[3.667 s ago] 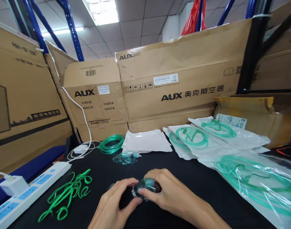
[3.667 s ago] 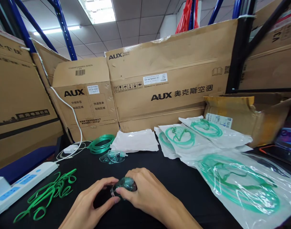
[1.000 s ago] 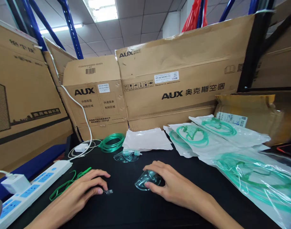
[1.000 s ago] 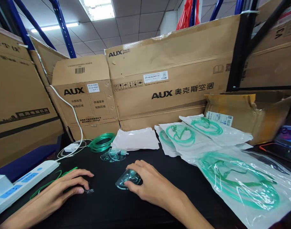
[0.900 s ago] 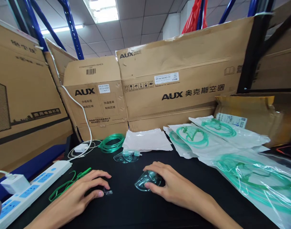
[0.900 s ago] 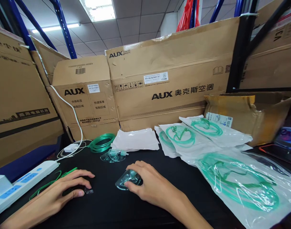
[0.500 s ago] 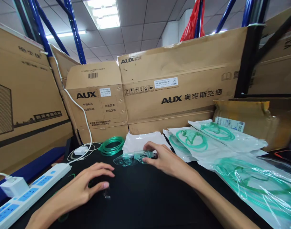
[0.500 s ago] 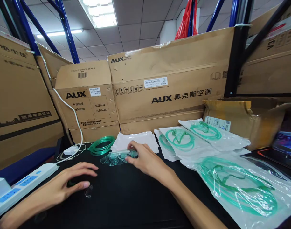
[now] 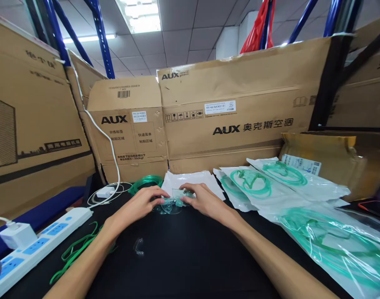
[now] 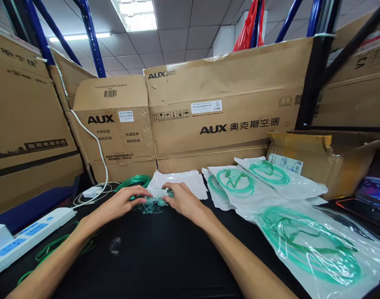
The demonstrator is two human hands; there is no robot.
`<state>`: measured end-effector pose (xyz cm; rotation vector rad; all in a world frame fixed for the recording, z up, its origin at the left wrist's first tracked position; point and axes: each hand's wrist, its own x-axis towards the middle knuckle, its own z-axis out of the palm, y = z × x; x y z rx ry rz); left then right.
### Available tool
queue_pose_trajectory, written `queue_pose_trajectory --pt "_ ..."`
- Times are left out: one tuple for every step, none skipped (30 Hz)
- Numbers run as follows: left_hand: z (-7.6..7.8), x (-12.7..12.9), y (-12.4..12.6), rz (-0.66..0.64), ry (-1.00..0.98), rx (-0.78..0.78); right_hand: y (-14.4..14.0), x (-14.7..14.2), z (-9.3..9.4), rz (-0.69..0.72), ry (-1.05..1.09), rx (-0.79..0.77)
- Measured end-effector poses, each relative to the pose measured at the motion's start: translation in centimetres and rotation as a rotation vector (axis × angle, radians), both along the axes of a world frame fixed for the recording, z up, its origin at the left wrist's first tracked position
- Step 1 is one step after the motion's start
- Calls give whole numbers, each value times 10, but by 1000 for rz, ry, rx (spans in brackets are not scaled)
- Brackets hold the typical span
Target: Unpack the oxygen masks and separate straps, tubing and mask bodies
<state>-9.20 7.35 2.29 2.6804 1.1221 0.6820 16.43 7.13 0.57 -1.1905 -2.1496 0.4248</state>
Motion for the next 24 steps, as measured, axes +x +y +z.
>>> queue_pose_trajectory --pt "-2 -1 1 -6 -6 -9 0 0 0 1 -1 -9" --pt "-3 -2 1 -10 -11 -16 -1 1 0 2 -2 -17" --pt "-3 -3 2 -13 -14 -22 -2 1 1 4 -4 -23" --pt "-3 -3 2 -16 -18 -26 -3 1 2 7 -6 -28" --pt "-3 -3 2 -18 -22 -28 -4 2 2 8 -10 -29" --pt "-3 -3 2 -19 -26 -27 -6 2 3 8 -13 -27" --pt "-3 -3 2 -20 -32 -26 -7 2 3 6 -18 -23" --pt "-3 -2 2 -21 -36 -24 -8 2 3 5 -24 -17" --pt "-3 -2 1 -22 -40 -23 -8 2 3 5 -32 -10" --pt "-4 -2 1 -23 -43 -22 -9 2 3 5 -40 -2" --pt "-4 -2 0 -25 -45 -22 -9 3 3 10 -50 5" --pt "-4 -2 0 -27 -46 -22 -9 3 2 15 -62 10" --pt "-5 -3 0 -29 -47 -22 -9 3 2 21 -74 14" --pt "-5 -3 0 -31 -47 -22 -9 3 1 25 -86 17" --pt "-5 -3 0 -33 -47 -22 -9 3 0 27 -97 20" --pt "-6 -3 0 -35 -47 -21 -9 3 0 28 -109 23" --pt "-6 -4 1 -37 -48 -20 -9 2 -1 28 -122 28" --pt "-6 -4 1 -40 -48 -20 -10 1 -2 31 -135 35" --pt "-7 -4 2 -43 -49 -19 -11 0 -2 42 -152 44" --pt "-7 -4 3 -45 -49 -18 -12 -1 -3 56 -171 55" --pt "-7 -5 3 -47 -50 -18 -13 -3 -3 73 -190 68" --pt "-8 -5 4 -49 -50 -17 -14 -5 -4 89 -209 81" --pt "-8 -5 4 -50 -50 -16 -15 -7 -4 101 -224 93" --pt "-8 -5 5 -52 -49 -17 -15 -9 -5 107 -237 104"
